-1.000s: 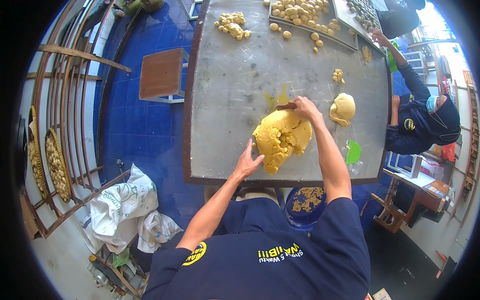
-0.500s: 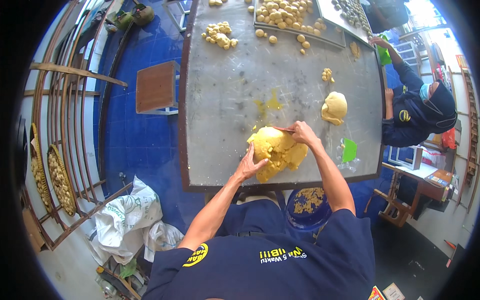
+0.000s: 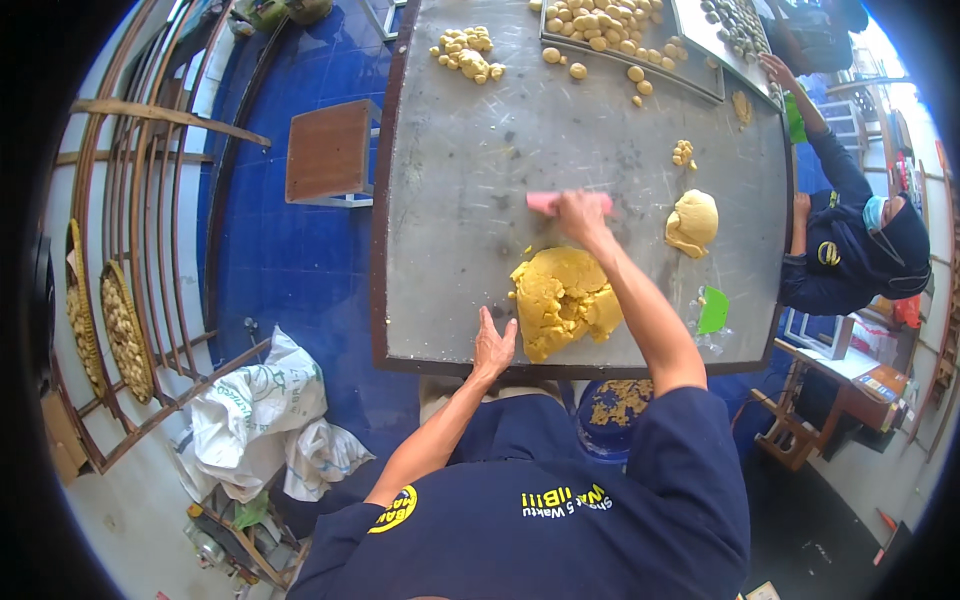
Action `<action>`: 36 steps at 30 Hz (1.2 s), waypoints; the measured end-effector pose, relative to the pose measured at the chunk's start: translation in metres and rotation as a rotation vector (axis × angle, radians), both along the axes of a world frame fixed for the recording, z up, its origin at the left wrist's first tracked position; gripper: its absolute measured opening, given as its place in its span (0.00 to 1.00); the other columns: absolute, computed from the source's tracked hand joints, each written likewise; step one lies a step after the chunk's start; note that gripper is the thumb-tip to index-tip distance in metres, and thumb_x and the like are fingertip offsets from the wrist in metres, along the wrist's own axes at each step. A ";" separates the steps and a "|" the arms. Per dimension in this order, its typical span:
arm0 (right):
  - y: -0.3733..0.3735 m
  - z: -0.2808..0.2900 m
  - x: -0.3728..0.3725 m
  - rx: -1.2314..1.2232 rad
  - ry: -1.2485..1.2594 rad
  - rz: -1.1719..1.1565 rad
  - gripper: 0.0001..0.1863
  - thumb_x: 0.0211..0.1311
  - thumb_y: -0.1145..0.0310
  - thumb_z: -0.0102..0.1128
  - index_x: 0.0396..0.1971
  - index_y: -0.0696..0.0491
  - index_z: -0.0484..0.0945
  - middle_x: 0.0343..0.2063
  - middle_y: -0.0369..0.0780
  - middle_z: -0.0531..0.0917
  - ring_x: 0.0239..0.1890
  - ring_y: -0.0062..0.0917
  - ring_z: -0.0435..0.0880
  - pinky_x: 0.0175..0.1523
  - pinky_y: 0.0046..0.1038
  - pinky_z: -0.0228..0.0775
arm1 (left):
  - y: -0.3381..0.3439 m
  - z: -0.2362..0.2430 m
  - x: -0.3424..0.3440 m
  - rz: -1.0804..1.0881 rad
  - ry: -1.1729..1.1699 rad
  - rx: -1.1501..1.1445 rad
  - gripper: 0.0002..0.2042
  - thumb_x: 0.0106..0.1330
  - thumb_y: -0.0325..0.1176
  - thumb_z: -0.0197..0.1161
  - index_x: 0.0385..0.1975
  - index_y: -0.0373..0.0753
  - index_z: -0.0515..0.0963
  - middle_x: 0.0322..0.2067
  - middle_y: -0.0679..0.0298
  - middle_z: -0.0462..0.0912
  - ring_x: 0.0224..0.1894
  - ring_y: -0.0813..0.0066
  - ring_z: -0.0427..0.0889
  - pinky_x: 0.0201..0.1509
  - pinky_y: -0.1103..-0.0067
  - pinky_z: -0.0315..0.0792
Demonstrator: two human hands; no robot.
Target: The person divides a large mass of dough into smaller portions by hand, rolls them into balls on a metal table, and places them onto a tray.
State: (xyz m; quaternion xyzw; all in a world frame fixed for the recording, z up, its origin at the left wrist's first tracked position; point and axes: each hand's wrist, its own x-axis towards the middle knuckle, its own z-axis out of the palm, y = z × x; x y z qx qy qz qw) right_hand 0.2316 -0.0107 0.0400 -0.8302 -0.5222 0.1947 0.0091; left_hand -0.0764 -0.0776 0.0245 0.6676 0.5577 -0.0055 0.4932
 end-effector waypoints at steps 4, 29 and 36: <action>-0.073 0.019 -0.022 -0.051 0.165 0.037 0.09 0.52 0.68 0.65 0.32 0.42 0.90 0.29 0.47 0.87 0.36 0.46 0.86 0.43 0.43 0.79 | -0.001 -0.001 0.031 0.082 -0.136 -0.106 0.41 0.71 0.53 0.54 0.69 0.19 0.54 0.65 0.30 0.63 0.68 0.38 0.65 0.73 0.64 0.60; 0.066 0.049 -0.046 -0.343 0.089 0.397 0.17 0.51 0.49 0.73 0.30 0.47 0.90 0.28 0.45 0.88 0.35 0.39 0.88 0.39 0.39 0.79 | 0.013 -0.007 -0.054 0.207 -0.333 -0.329 0.23 0.71 0.33 0.55 0.63 0.28 0.69 0.57 0.48 0.80 0.61 0.62 0.79 0.65 0.73 0.72; -0.016 0.026 -0.097 -0.289 0.032 0.783 0.07 0.55 0.67 0.63 0.30 0.47 0.89 0.27 0.44 0.87 0.35 0.41 0.87 0.38 0.40 0.78 | 0.044 0.008 -0.139 0.617 -0.439 -0.135 0.16 0.74 0.28 0.54 0.58 0.29 0.73 0.50 0.56 0.84 0.51 0.72 0.84 0.53 0.79 0.77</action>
